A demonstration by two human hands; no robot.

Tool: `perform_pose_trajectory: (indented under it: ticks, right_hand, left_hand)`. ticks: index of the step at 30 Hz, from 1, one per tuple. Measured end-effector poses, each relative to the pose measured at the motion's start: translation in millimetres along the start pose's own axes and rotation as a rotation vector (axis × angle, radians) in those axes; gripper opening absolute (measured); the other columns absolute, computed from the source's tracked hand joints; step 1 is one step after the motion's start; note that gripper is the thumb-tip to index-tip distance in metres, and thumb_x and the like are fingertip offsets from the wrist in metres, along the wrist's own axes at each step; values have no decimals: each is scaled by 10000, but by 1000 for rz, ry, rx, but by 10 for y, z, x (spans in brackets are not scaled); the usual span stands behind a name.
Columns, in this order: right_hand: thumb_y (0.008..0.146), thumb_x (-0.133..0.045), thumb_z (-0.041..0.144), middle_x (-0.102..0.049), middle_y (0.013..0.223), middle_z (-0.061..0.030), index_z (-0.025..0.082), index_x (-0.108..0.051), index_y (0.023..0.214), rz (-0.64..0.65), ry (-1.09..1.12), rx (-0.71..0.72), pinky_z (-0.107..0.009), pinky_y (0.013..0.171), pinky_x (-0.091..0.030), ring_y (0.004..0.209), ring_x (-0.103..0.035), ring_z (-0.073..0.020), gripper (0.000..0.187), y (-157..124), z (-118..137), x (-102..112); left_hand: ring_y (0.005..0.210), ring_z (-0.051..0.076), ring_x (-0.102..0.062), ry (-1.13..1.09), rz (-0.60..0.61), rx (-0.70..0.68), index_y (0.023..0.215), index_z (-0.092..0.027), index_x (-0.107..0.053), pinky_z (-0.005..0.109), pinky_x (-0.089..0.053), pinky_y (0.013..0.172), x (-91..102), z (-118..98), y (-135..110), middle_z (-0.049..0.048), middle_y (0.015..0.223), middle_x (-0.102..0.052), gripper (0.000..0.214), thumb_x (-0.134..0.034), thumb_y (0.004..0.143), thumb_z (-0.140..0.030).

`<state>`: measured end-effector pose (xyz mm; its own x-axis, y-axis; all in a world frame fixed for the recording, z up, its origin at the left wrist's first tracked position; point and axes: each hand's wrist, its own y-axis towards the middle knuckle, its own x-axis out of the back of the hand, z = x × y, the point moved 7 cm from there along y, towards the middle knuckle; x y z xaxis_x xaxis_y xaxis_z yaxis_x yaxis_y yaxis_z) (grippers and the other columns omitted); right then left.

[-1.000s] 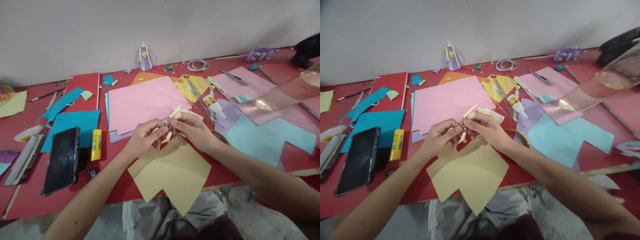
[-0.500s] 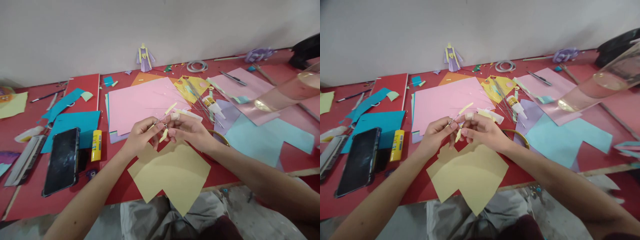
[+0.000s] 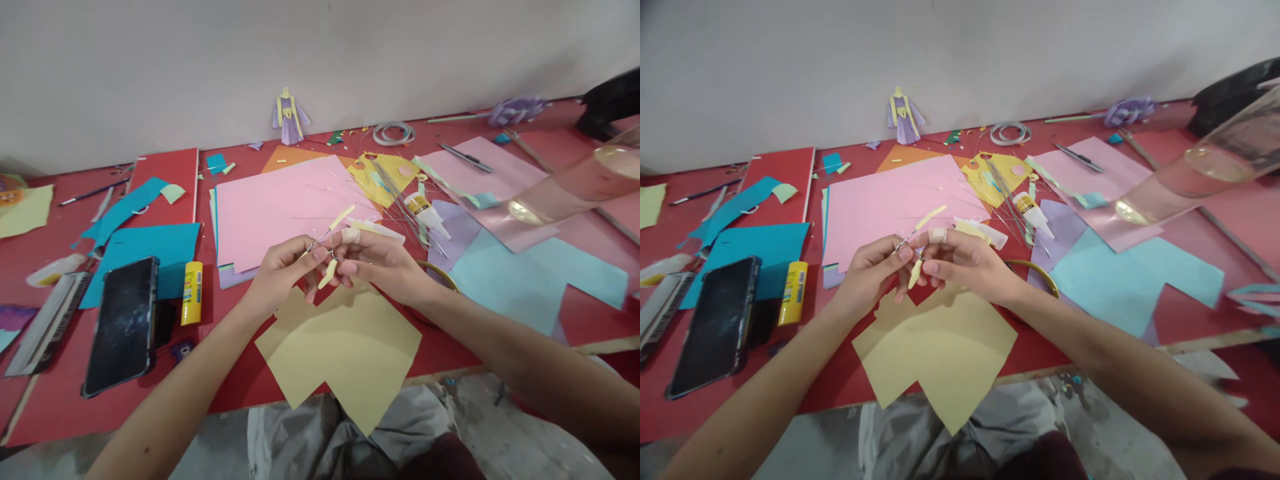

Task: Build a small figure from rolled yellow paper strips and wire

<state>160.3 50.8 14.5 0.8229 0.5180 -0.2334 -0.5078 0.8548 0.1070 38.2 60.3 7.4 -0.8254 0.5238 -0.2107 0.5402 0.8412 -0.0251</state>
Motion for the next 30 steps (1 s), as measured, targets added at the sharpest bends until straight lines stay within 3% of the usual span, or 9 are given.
perform_pose_trajectory:
  ticks: [11,17,21,27,30]
  right_hand:
    - [831,-727,256,-611,740,12,185,-660,1078,-21,-14,22,-219,591,-510,662,-630,-104,266,7,60,-39]
    - [846,-710,277,-664,742,-5,176,-667,1062,-102,-70,28,-241,595,-536,635,-624,-106,242,6,57,2]
    - [842,-710,287,-670,763,-14,176,-691,1038,-165,-118,32,-241,583,-533,634,-610,-104,226,1,35,49]
    - [843,-706,290,-668,832,-16,191,-710,925,-207,-109,72,-233,581,-531,634,-598,-91,128,6,45,77]
    - [845,-703,321,-656,812,-11,187,-701,885,-215,-124,72,-236,577,-530,614,-596,-88,140,5,56,73]
  left_hand:
    - [473,88,-592,1,36,2,806,-152,-570,179,-442,392,-35,-20,-19,42,743,-698,272,-593,913,-400]
    - [466,84,-585,71,-30,-43,792,-161,-561,192,-452,406,-7,-63,-22,6,716,-647,274,-590,911,-406]
    - [457,69,-581,254,-73,-111,794,-173,-551,197,-454,465,3,-153,-46,-14,709,-640,264,-535,947,-387]
    - [522,72,-570,787,-67,-313,791,-187,-572,198,-414,581,-67,-288,-101,-44,585,-603,234,-500,971,-318]
    - [551,78,-576,868,-73,-388,785,-190,-575,194,-406,582,-96,-326,-121,-37,604,-623,219,-514,963,-303]
